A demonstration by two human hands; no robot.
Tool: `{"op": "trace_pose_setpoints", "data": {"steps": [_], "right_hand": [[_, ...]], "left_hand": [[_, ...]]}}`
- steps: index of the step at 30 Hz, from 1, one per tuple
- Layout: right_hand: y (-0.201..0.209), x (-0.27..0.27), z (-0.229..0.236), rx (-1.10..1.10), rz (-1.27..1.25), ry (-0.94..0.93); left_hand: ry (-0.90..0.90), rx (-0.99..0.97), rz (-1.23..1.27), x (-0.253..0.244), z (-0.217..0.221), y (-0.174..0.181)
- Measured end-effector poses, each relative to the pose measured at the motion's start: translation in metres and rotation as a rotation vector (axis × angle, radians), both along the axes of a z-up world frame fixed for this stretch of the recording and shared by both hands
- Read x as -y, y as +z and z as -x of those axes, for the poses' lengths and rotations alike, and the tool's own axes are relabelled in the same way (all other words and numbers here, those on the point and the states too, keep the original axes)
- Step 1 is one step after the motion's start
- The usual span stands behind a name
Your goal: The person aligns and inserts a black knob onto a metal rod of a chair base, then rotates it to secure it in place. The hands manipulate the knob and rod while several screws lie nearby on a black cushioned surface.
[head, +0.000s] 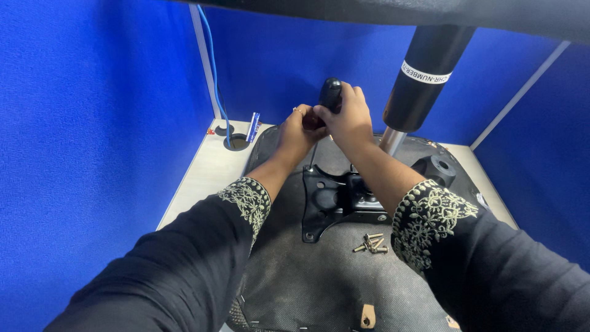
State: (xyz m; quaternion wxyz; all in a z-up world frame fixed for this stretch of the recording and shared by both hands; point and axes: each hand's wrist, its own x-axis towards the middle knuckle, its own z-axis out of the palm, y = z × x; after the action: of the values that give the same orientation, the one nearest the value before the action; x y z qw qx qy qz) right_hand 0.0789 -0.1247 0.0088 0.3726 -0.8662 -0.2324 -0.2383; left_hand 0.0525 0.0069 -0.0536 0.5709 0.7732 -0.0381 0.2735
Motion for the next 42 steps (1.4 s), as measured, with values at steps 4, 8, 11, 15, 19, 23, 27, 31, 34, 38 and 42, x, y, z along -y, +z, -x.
{"op": "trace_pose_setpoints", "data": {"steps": [4, 8, 11, 15, 19, 23, 27, 31, 34, 38, 42], "right_hand": [[0.011, -0.001, 0.014, 0.077, -0.044, 0.085], [0.025, 0.0, 0.032, -0.079, -0.071, 0.134], [0.033, 0.001, 0.04, -0.121, -0.024, 0.132], [0.038, 0.002, 0.039, -0.283, -0.013, 0.125], [0.034, 0.003, 0.03, 0.024, 0.019, 0.201], [0.028, -0.002, 0.024, -0.008, -0.009, 0.139], [0.03, -0.005, 0.026, 0.056, 0.003, 0.102], [0.036, -0.007, 0.033, 0.135, -0.036, 0.208], [0.038, -0.008, 0.037, -0.108, -0.047, 0.165], [0.038, -0.006, 0.036, 0.011, -0.056, 0.234], [0.037, -0.004, 0.034, -0.016, -0.05, 0.225]], "left_hand": [[-0.169, 0.107, 0.099, 0.002, 0.003, 0.004], [-0.167, 0.044, 0.139, 0.005, 0.005, 0.01], [-0.164, 0.147, 0.111, 0.009, 0.004, 0.017], [-0.093, 0.15, 0.062, 0.007, 0.005, 0.028], [0.117, 0.115, -0.081, 0.006, 0.012, 0.035], [0.198, 0.103, -0.14, 0.009, 0.018, 0.042], [0.21, 0.035, -0.144, 0.008, 0.024, 0.045], [0.154, 0.05, -0.112, 0.002, 0.023, 0.044], [0.069, 0.047, -0.062, -0.001, 0.02, 0.04], [0.058, 0.039, -0.061, 0.001, 0.016, 0.036], [0.071, 0.055, -0.081, 0.003, 0.017, 0.034]]}}
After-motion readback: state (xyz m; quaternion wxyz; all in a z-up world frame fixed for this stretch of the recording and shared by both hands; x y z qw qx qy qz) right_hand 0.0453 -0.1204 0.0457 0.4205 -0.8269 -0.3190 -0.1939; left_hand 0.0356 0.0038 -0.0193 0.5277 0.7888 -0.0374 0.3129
